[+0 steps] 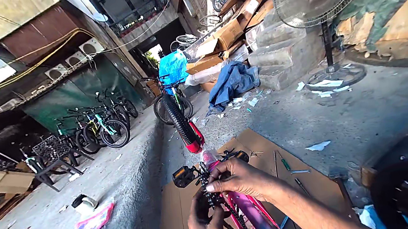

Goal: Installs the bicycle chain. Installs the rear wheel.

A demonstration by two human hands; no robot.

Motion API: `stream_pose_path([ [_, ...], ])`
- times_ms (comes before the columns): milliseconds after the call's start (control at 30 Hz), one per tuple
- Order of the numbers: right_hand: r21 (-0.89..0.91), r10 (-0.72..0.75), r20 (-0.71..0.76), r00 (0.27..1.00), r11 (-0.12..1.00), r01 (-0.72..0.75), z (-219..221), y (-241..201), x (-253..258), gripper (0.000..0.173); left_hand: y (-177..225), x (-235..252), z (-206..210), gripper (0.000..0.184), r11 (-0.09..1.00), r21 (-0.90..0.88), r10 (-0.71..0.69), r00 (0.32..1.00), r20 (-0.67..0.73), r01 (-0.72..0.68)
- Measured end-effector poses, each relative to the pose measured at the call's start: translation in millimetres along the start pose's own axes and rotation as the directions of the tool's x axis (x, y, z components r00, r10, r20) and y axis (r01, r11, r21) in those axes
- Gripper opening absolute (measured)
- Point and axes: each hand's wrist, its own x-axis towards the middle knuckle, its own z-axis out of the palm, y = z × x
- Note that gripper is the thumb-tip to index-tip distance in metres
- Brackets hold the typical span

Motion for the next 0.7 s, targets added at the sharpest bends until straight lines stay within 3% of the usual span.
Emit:
stream_pose_path([
  [100,-0.356,0.068,0.105,0.992,0.934,-0.027,-4,26,-7,0.040,4,-2,-8,0.057,0.999,-0.036,0.002,0.999,-0.032,-0.003],
  [167,-0.369,0.107,0.237,0.966,0.929,-0.012,6,52,-11,0.041,4,-3,-15,0.057,0.999,-0.010,0.034,0.999,-0.042,-0.034],
  [267,-0.256,-0.029,0.321,0.947,0.960,0.117,26,78,-11,0.030,1,-7,-29,0.054,0.989,0.077,0.127,0.991,-0.033,-0.124],
  [333,-0.219,-0.090,0.283,0.955,0.963,0.156,37,87,-9,0.030,3,-13,-37,0.051,0.982,0.122,0.154,0.986,-0.060,-0.146],
  [467,-0.245,-0.052,0.159,0.986,0.965,0.090,50,93,-4,0.031,11,-29,-45,0.049,0.982,0.165,0.114,0.982,-0.149,-0.089],
  [567,-0.314,-0.035,0.082,0.996,0.948,0.059,55,93,4,0.029,5,-43,-46,0.048,0.957,0.230,0.214,0.967,-0.138,-0.178],
  [633,-0.367,-0.098,0.068,0.993,0.923,0.116,55,93,11,0.029,6,-51,-40,0.048,0.971,0.158,0.208,0.962,-0.177,-0.181],
  [700,-0.425,-0.164,0.080,0.983,0.886,0.183,51,87,19,0.029,7,-58,-34,0.044,0.996,-0.026,0.076,0.983,-0.169,-0.082],
])
